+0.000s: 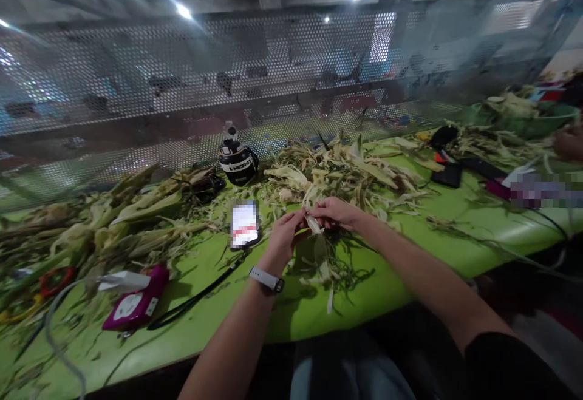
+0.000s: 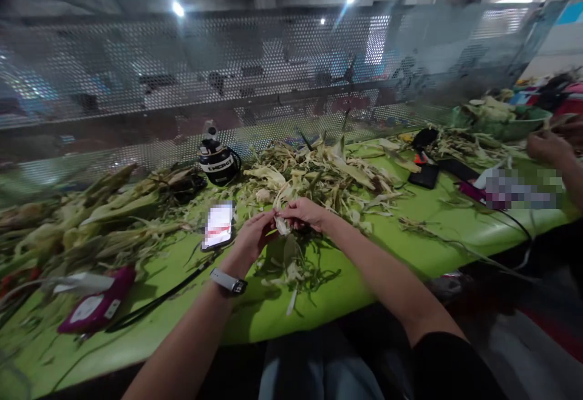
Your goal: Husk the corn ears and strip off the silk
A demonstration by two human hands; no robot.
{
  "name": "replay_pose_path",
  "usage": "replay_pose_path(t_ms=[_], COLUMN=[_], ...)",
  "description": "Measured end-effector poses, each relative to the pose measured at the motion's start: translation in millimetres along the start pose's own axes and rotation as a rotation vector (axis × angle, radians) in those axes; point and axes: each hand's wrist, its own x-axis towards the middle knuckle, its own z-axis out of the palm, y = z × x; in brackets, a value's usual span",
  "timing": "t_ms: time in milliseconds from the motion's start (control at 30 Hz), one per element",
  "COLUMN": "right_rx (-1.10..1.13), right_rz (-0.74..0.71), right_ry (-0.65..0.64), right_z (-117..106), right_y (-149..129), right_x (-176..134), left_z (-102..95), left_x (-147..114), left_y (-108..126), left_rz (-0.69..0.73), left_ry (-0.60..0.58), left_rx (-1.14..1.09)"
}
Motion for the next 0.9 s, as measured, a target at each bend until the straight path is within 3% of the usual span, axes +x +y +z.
replay_pose_path(t_ms=[200,433,567,733,900], right_rx=[-0.007,0.075,0.149,0.234,0.347], right_rz=[-0.039,-0.187,-0.228,-0.175,-0.168], right_ry=[0.163,0.351,0.236,0.14,0.176], right_z=[10.6,8.2,3.8,-2.8,2.3], right_y=[10.5,19.8,22.6,16.4,12.3], right_x=[7.4,14.9,17.2,14.9,12.1], left_z=[4.6,17.0,13.4,-0.6,-9.8], left_x=[-2.7,-11.0,-6.4,-0.6,2.3], left_y=[-2.9,-6.8,-5.3,6.6,13.6], left_rz=[0.037,0.128,0.159,0.157,0.203], left_ry=[0.001,-0.157,-0.161,-0.183,0.02], left_rx=[-0.019,0.012,0.077,0.134,0.111])
